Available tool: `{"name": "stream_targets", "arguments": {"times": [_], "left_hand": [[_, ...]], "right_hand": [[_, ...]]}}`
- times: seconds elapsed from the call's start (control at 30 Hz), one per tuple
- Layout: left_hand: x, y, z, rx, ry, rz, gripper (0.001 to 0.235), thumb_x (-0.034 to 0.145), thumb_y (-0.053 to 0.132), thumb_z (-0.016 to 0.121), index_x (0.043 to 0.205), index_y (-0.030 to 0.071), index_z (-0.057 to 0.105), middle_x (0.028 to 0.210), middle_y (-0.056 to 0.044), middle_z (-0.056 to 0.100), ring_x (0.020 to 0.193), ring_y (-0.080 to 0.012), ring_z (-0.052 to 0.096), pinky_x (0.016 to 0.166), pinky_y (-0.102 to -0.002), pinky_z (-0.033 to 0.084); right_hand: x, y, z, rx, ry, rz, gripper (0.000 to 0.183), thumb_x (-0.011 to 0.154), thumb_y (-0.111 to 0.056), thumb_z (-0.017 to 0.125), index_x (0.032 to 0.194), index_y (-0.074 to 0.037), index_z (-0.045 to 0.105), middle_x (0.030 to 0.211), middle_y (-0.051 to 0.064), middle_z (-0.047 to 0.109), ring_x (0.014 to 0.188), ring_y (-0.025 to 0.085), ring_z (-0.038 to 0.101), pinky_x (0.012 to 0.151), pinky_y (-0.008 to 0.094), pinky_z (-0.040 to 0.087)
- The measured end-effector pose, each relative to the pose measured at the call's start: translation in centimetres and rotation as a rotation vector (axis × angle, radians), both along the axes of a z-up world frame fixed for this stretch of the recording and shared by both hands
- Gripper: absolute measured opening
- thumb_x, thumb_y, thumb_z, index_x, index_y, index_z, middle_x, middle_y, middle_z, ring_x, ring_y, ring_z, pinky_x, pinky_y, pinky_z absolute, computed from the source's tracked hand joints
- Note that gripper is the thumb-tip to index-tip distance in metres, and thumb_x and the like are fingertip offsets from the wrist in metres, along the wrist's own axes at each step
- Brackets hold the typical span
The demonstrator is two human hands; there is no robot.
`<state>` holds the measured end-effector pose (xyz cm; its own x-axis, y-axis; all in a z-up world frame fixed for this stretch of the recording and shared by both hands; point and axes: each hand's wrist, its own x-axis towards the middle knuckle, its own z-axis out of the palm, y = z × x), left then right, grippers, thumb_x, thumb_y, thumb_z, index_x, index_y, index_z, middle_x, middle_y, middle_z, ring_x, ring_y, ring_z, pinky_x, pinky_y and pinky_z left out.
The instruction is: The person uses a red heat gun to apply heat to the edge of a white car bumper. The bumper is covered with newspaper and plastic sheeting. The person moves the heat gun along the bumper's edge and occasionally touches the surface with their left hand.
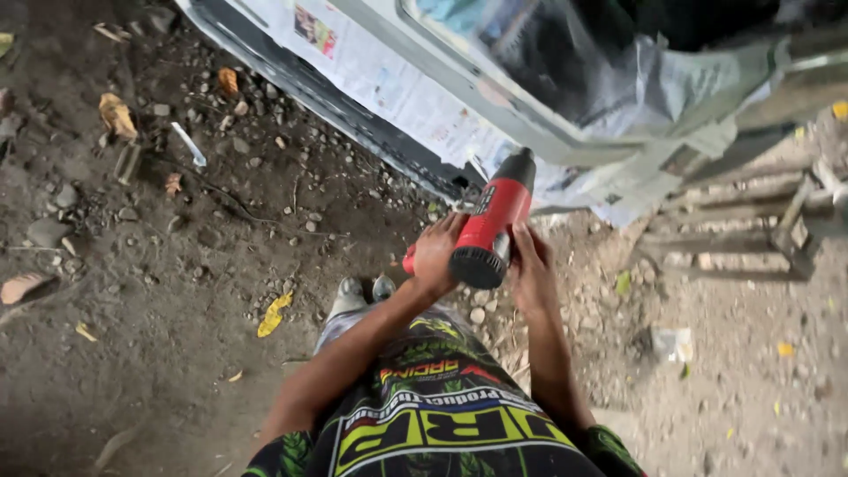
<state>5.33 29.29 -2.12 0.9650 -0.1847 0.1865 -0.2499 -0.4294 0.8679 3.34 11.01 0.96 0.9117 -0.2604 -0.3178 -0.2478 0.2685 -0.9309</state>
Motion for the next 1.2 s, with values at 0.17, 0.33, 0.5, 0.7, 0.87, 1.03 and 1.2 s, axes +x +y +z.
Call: {"name": "stream_targets", "arguments": {"times": [0.17,0.33,0.5,0.7,0.87,1.03,1.2], "left_hand": [[-0.3,0.5,-2.5,0.17,0.0,0.104,0.067,0.066,0.022,0.072,0.127,0.001,0.056,0.117,-0.019,0.066,0.105,-0.0377,0.062,0.088,-0.047,0.048],[2.7,2.5,-1.8,0.072,0.064,0.157,0.044,0.081,0.023,0.072,0.119,0.006,0.059,0.112,-0.016,0.068,0.11,-0.0368,0.064,0.091,-0.048,0.048],[5.3,5.7,-1.3,-0.08,0.046,0.225,0.038,0.082,0.023,0.072,0.116,0.008,0.063,0.106,-0.017,0.07,0.102,-0.0384,0.067,0.09,-0.049,0.051],[8.8,12.0,-0.5,-0.072,-0.032,0.158,0.048,0.074,0.02,0.071,0.118,0.004,0.059,0.105,-0.018,0.068,0.1,-0.039,0.067,0.085,-0.048,0.051],[11.2,16.4,-0.6,-0.045,0.066,0.087,0.037,0.081,0.022,0.071,0.114,0.007,0.061,0.105,-0.016,0.068,0.102,-0.0377,0.066,0.09,-0.047,0.051],[12.8,20.6,-0.9,-0.011,-0.028,0.081,0.037,0.083,0.021,0.069,0.116,0.006,0.06,0.105,-0.016,0.067,0.103,-0.0371,0.066,0.091,-0.048,0.051],[14.1,23.4,-0.6,-0.006,-0.005,0.114,0.037,0.083,0.02,0.069,0.115,0.004,0.059,0.105,-0.017,0.066,0.1,-0.0384,0.065,0.086,-0.049,0.049]], "right_hand": [[1.2,1.8,1.1,-0.088,0.087,0.106,0.038,0.101,-0.033,0.069,0.122,-0.002,0.072,0.101,-0.004,0.069,0.084,0.004,0.056,0.071,0.022,0.043],[5.1,4.7,2.8,-0.116,0.078,0.21,0.035,0.097,-0.037,0.067,0.11,-0.006,0.073,0.085,-0.009,0.065,0.071,0.001,0.052,0.062,0.021,0.039],[8.4,4.1,-2.2,-0.201,0.081,0.23,0.034,0.105,-0.041,0.074,0.098,-0.009,0.063,0.075,-0.004,0.054,0.059,0.008,0.044,0.046,0.025,0.028],[11.2,13.0,1.7,-0.076,0.1,0.069,0.035,0.096,-0.038,0.073,0.113,-0.007,0.073,0.1,0.0,0.072,0.085,0.01,0.066,0.069,0.025,0.052],[12.0,15.2,-1.7,-0.369,-0.216,0.17,0.041,0.102,-0.035,0.067,0.131,-0.006,0.063,0.12,-0.002,0.065,0.106,0.007,0.061,0.09,0.022,0.05],[13.4,21.3,-0.2,0.064,-0.102,0.105,0.035,0.112,-0.033,0.071,0.115,0.001,0.063,0.102,0.0,0.062,0.091,0.008,0.056,0.077,0.027,0.046],[15.1,26.8,3.8,-0.109,-0.049,0.163,0.051,0.102,-0.042,0.065,0.127,0.003,0.068,0.107,0.0,0.07,0.09,0.005,0.06,0.077,0.023,0.048]]}}
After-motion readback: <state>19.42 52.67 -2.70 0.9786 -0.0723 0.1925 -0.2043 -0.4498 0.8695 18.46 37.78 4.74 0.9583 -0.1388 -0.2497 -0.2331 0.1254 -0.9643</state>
